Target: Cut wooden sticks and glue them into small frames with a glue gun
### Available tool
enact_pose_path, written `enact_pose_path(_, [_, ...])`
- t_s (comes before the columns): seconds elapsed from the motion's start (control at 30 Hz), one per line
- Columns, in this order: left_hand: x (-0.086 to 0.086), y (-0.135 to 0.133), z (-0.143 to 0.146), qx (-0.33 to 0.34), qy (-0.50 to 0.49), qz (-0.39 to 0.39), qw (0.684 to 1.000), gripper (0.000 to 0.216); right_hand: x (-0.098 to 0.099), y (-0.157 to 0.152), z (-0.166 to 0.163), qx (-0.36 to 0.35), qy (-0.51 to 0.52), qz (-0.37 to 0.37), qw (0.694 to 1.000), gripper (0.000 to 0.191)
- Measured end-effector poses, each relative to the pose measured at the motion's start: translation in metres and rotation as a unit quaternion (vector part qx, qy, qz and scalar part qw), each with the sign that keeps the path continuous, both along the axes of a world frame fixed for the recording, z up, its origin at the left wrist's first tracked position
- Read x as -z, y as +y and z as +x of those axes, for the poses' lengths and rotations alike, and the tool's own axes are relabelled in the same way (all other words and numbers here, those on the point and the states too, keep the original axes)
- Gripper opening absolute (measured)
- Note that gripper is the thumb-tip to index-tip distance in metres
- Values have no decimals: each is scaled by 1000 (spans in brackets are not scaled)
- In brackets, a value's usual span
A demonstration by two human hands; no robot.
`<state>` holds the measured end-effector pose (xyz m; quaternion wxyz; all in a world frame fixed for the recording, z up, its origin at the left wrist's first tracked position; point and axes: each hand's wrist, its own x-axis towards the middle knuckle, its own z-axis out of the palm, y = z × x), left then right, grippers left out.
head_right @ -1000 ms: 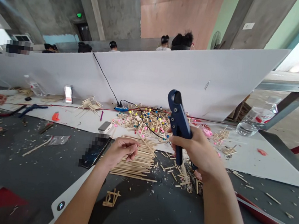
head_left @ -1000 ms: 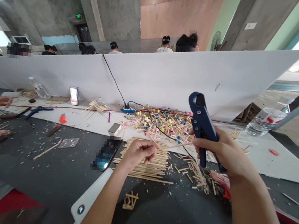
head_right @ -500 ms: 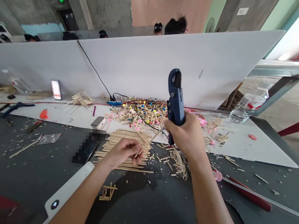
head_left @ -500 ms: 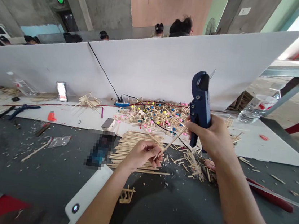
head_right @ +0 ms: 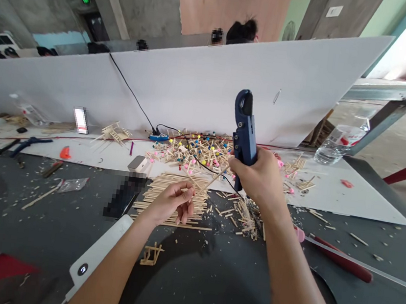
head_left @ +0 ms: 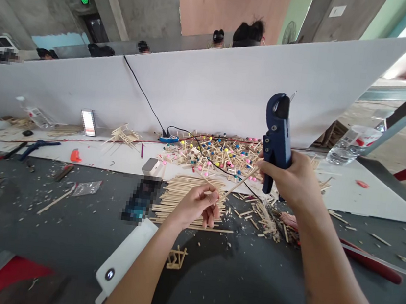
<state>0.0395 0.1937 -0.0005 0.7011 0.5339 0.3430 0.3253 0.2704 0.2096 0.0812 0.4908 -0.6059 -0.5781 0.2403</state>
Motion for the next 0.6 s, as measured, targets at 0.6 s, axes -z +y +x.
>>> enact_pose_path(0.6, [9, 2, 8, -7, -10, -2, 1000, 41, 2, 6, -3, 5, -64, -19, 998, 21])
